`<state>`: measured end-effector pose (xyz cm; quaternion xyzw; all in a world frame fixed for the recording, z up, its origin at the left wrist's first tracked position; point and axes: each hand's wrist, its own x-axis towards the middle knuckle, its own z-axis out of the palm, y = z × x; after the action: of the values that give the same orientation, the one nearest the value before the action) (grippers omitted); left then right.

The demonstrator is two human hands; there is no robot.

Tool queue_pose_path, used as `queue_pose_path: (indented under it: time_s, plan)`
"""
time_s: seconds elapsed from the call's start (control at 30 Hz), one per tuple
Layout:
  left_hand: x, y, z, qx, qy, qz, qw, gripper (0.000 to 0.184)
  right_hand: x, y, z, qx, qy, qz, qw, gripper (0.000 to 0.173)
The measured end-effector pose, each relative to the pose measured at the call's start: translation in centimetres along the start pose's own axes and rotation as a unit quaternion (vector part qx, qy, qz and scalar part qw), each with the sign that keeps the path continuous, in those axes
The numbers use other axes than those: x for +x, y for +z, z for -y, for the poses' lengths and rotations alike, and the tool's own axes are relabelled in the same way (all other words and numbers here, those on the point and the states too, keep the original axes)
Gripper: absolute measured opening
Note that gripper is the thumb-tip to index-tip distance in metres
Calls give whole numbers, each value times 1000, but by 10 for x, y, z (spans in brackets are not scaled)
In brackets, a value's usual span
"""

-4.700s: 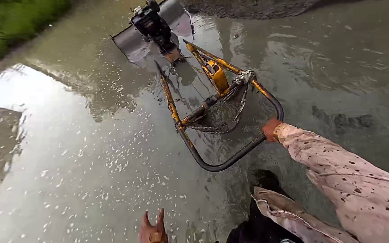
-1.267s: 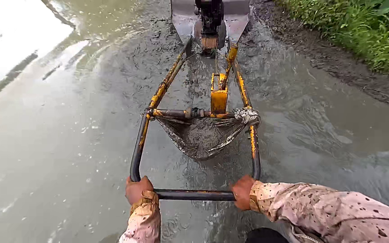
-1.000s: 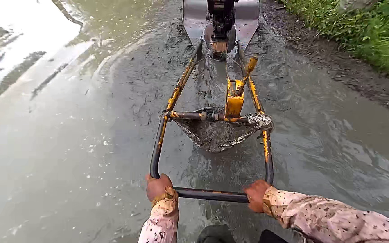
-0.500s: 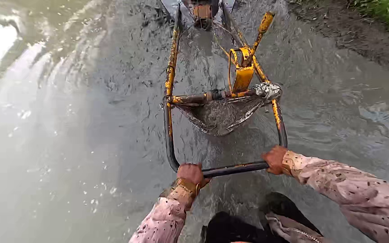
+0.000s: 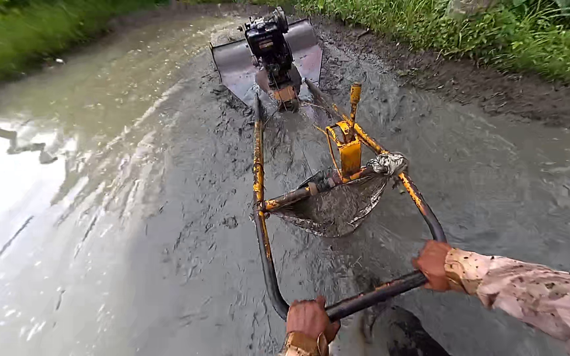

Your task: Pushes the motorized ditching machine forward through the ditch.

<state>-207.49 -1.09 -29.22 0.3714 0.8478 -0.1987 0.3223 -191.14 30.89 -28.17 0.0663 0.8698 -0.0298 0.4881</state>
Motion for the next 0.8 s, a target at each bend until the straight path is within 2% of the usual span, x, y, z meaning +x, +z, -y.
queue_pose_path:
  time_s: [0.3, 0.4, 0.5, 0.63, 0.8]
  plan:
    - [125, -117, 59, 7, -48, 11, 999, 74, 82, -144, -61, 81, -20, -31, 996, 48]
    - [164, -158, 82, -12, -44, -12, 999, 72, 109, -200, -76, 113, -27, -53, 992, 49]
    - [210, -197, 93, -26, -46, -16, 999, 72, 138, -249, -92, 141, -7, -55, 988, 51]
    - [280, -240, 90, -37, -50, 32, 998, 77, 192, -297, -139, 111, 9, -30, 993, 49]
    - [366, -296, 64, -76, 6, 42, 996, 76, 249, -340, -229, 84, 55, -7, 995, 46]
